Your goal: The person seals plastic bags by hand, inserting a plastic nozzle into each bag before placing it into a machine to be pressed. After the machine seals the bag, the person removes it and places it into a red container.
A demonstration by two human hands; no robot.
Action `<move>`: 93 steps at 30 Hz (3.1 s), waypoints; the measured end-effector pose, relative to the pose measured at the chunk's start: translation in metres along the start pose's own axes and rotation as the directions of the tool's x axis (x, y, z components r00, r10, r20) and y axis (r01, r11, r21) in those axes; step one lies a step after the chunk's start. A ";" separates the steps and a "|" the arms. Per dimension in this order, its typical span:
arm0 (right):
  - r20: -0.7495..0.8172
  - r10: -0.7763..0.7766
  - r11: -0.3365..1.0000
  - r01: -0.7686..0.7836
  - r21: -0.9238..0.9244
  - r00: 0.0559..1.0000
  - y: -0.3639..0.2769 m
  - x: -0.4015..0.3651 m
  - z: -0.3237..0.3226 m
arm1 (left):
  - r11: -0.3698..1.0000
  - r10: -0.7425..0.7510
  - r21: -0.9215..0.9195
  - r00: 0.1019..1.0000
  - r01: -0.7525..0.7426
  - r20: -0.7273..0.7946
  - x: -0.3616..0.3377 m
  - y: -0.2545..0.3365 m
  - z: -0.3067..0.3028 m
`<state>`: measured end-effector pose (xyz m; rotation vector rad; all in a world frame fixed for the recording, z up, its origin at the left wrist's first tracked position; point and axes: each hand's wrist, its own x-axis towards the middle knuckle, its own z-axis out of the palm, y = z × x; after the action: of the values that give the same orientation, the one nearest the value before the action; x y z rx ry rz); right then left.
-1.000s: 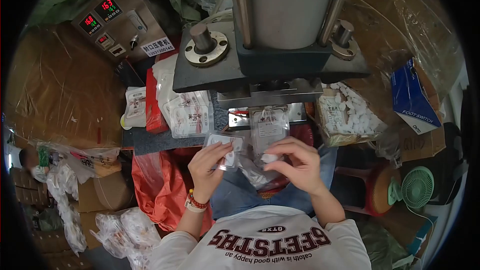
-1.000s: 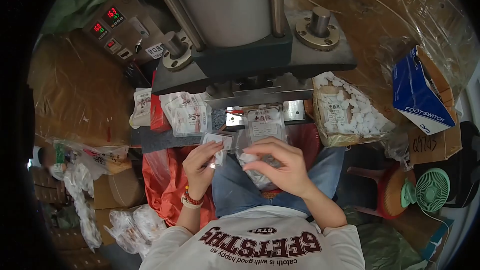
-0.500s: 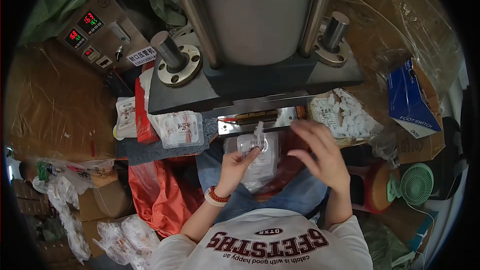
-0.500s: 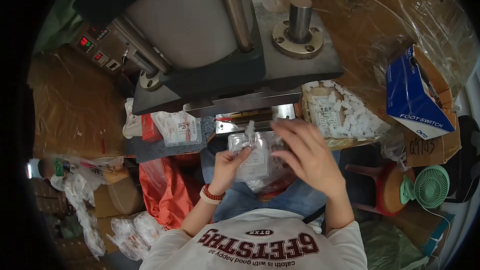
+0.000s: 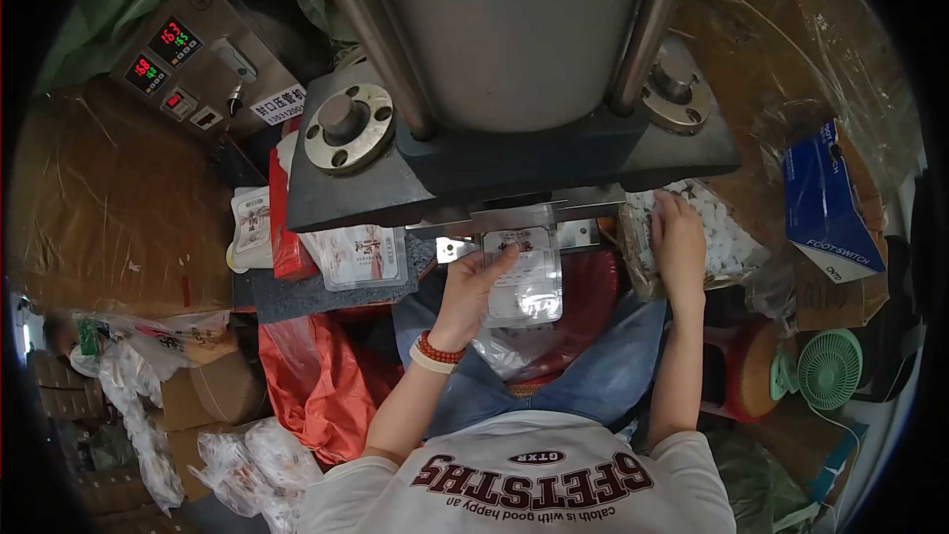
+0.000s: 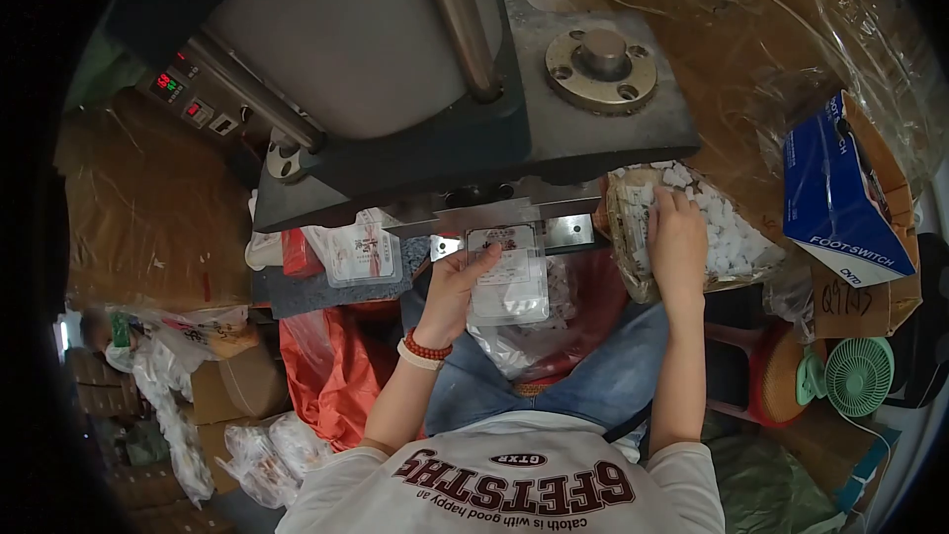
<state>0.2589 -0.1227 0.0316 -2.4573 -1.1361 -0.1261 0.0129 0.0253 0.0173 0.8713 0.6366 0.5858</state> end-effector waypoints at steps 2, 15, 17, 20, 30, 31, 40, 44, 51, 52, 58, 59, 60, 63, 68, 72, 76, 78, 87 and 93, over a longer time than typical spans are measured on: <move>0.000 0.008 0.998 -0.008 0.065 1.000 0.000 -0.002 -0.004 | 0.784 -0.172 0.596 0.983 0.173 -0.060 -0.007 0.021 -0.017; -0.110 -0.199 -0.032 0.106 0.994 0.974 -0.107 -0.076 -0.049 | -0.076 0.439 0.951 0.847 -0.299 0.301 -0.083 0.057 -0.104; -0.294 -0.378 0.213 0.392 0.895 0.878 -0.126 -0.080 -0.039 | 0.153 0.569 0.920 0.793 -0.361 0.216 -0.088 0.053 -0.073; -0.272 -0.625 0.392 0.596 0.701 0.732 -0.146 -0.079 -0.019 | 0.149 0.620 0.855 0.721 -0.497 0.311 -0.097 0.046 -0.037; -0.068 -0.426 0.664 0.363 0.654 0.902 -0.111 -0.061 -0.043 | 0.588 0.323 0.729 0.928 -0.350 0.185 -0.071 -0.003 -0.001; -0.053 -0.331 0.683 0.278 0.676 0.942 -0.097 -0.059 -0.045 | 0.793 0.163 0.587 0.985 -0.164 0.055 -0.059 -0.010 0.000; -0.173 -0.247 0.964 0.224 -0.143 0.954 -0.004 0.000 -0.006 | 0.998 0.035 0.049 0.999 -0.034 -0.029 0.000 -0.002 0.012; -0.036 -0.121 0.986 0.124 0.114 0.992 -0.013 0.004 0.001 | 0.870 0.103 0.491 0.989 -0.038 -0.107 -0.002 0.009 -0.017; -0.006 -0.149 0.987 0.149 0.065 0.989 -0.007 0.011 0.001 | -0.405 0.531 0.912 0.828 0.063 0.179 -0.043 0.045 -0.105; -0.072 -0.154 0.986 0.158 0.055 0.985 -0.001 0.013 0.003 | -0.327 0.404 0.934 0.873 -0.143 0.275 -0.054 0.042 -0.109; -0.136 -0.047 0.662 0.133 0.737 0.990 -0.063 -0.030 -0.051 | 0.187 0.544 0.949 0.831 -0.252 0.113 -0.090 0.027 -0.096; -0.102 -0.049 0.433 0.113 0.894 0.994 -0.078 -0.045 -0.057 | 0.429 0.523 0.868 0.852 -0.248 -0.015 -0.093 0.030 -0.080; -0.045 -0.157 0.292 0.090 0.952 0.987 -0.088 -0.058 -0.059 | 0.430 0.518 0.865 0.855 -0.257 -0.004 -0.094 0.031 -0.066; 0.002 -0.384 0.075 0.029 0.997 0.923 -0.117 -0.084 -0.047 | 0.210 0.634 0.838 0.723 -0.504 0.276 -0.100 0.031 -0.032; -0.152 -0.730 0.421 0.614 0.668 0.666 -0.116 -0.079 -0.051 | -0.025 0.562 0.843 0.690 -0.537 0.456 -0.113 0.045 0.006; -0.066 -0.832 0.491 0.786 0.376 0.552 -0.104 -0.070 -0.063 | 0.123 0.453 0.826 0.772 -0.550 0.446 -0.105 0.024 0.013; -0.102 -0.575 0.702 0.553 0.449 0.812 -0.082 -0.051 -0.067 | 0.623 0.025 0.781 0.999 -0.049 0.042 -0.064 -0.012 0.000; -0.007 -0.296 0.838 0.263 0.478 0.955 -0.054 -0.043 -0.068 | 0.898 0.019 0.441 1.000 -0.010 -0.017 -0.048 -0.018 0.006; -0.059 -0.033 0.952 0.013 -0.305 0.998 -0.001 0.029 0.040 | 0.996 -0.073 0.047 0.997 0.073 -0.002 0.004 0.000 0.004; -0.097 -0.129 0.991 0.131 0.020 0.987 -0.013 0.011 0.003 | -0.048 0.732 0.999 0.681 0.004 0.033 -0.011 0.048 -0.066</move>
<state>0.2559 -0.1060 0.0360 -2.3274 -1.2479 -0.2630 -0.0509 0.0759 0.0283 2.4220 1.4323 0.9672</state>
